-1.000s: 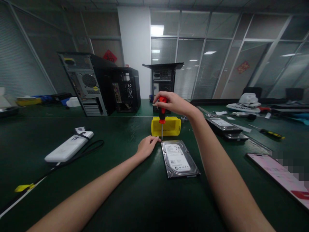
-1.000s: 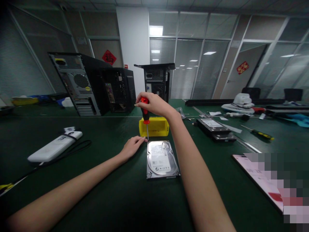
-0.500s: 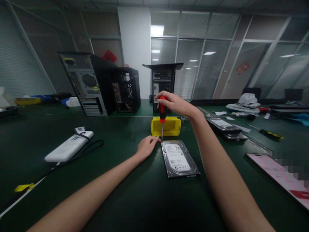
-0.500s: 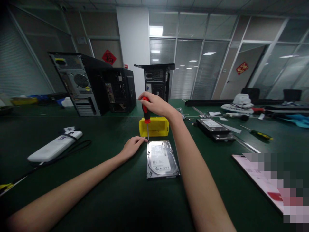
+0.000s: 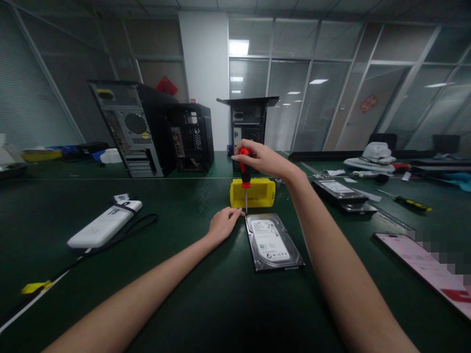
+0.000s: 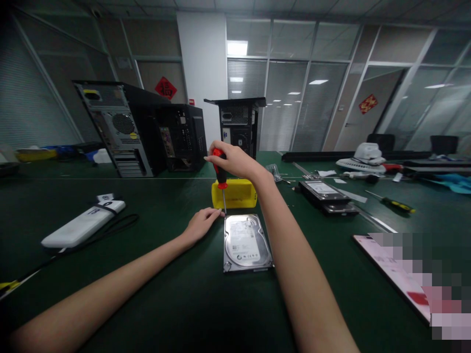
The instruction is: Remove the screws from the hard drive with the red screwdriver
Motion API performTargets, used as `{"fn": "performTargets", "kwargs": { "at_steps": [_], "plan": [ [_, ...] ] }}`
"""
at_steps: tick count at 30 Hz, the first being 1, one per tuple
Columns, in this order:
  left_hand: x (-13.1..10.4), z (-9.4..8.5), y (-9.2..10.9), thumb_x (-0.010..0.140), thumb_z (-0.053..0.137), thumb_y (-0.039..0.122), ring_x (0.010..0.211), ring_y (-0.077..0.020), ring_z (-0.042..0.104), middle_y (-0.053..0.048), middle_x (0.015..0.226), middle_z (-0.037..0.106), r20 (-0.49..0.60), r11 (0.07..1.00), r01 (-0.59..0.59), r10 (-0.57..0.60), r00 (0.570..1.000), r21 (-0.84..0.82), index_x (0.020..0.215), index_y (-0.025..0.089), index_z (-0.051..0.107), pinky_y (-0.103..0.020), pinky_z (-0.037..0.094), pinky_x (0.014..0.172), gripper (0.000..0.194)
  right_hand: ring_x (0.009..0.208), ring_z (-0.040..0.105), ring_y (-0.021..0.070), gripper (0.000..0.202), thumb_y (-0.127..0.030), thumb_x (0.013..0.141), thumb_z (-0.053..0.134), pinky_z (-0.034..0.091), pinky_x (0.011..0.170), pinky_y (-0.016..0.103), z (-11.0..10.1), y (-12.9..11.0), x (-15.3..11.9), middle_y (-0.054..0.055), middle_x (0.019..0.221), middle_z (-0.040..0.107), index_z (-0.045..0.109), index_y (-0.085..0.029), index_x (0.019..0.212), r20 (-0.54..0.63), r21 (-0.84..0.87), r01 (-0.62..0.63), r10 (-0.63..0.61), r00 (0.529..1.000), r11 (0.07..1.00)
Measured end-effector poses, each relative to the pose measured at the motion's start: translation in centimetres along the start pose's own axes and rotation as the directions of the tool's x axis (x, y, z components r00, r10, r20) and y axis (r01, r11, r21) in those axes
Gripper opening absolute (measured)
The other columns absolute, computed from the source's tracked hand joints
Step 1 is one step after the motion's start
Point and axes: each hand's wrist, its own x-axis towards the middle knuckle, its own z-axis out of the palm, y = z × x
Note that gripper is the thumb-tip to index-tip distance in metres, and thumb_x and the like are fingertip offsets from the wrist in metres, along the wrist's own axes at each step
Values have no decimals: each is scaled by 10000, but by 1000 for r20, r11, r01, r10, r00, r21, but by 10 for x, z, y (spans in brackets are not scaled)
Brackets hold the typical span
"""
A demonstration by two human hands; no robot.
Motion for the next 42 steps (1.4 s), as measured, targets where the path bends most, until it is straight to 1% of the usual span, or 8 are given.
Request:
{"fn": "performTargets", "kwargs": {
  "at_steps": [4, 7, 10, 20, 26, 29, 35, 42],
  "plan": [
    [0, 0, 0, 884, 376, 423, 935, -211, 601, -35, 1023, 685, 1, 1000, 3, -3, 1000, 2, 917, 232, 724, -291, 428, 856, 399, 790, 504, 156, 246, -358, 871, 400, 402, 745, 300, -2, -5, -2, 44, 902, 568, 529, -174, 971, 2, 24, -69, 69, 998, 997],
    [0, 0, 0, 882, 383, 416, 943, -209, 598, -36, 1027, 686, 9, 1000, 13, -14, 1000, 10, 925, 232, 724, -286, 427, 870, 389, 863, 514, 169, 275, -279, 880, 337, 413, 773, 311, -2, -6, -2, 75, 1017, 569, 510, -167, 1062, 32, 86, -111, 109, 994, 990],
    [0, 0, 0, 886, 379, 410, 941, -208, 600, -38, 1023, 688, 14, 1000, 10, -10, 1000, 10, 926, 227, 723, -282, 429, 866, 392, 928, 515, 182, 302, -248, 861, 363, 408, 817, 320, -3, -2, -2, 90, 1086, 560, 503, -164, 1115, 50, 117, -89, 84, 995, 989],
    [0, 1, -2, 879, 387, 432, 919, -208, 607, -29, 1002, 697, -4, 1000, 11, -11, 1000, -14, 899, 232, 731, -277, 432, 833, 399, 880, 505, 170, 328, -331, 869, 420, 401, 786, 304, -3, 2, -2, 61, 1042, 558, 491, -190, 1157, 69, 59, -16, 12, 998, 998],
    [0, 0, -1, 881, 387, 429, 920, -209, 610, -31, 1007, 697, -4, 1000, 9, -9, 1000, -14, 902, 233, 731, -284, 435, 832, 397, 776, 490, 152, 376, -381, 866, 433, 391, 744, 285, -5, 1, -3, 45, 968, 551, 459, -197, 1193, 48, -20, -23, 24, 999, 1000],
    [0, -1, 0, 882, 386, 425, 923, -209, 608, -33, 1010, 696, 4, 1000, 9, -8, 1000, -16, 905, 229, 731, -283, 431, 843, 398, 738, 477, 145, 358, -388, 859, 456, 386, 713, 281, -5, 2, -4, 39, 928, 552, 480, -190, 1156, 23, -49, -43, 44, 999, 998],
    [-1, -1, 1, 883, 382, 409, 937, -213, 602, -32, 1019, 691, 7, 1000, 8, -7, 1000, -20, 913, 222, 728, -289, 421, 850, 394, 707, 483, 137, 257, -381, 843, 494, 382, 667, 269, -4, 4, -3, 32, 827, 565, 552, -154, 950, -40, -78, -58, 55, 998, 995],
    [-1, -1, 1, 882, 380, 412, 944, -215, 600, -35, 1022, 691, 11, 1000, 8, -8, 1000, -13, 917, 221, 729, -288, 421, 861, 399, 813, 543, 158, 297, -232, 883, 346, 416, 699, 276, -10, -1, -5, 76, 956, 611, 598, -132, 1004, 3, 60, -87, 87, 996, 994]
  ]
}}
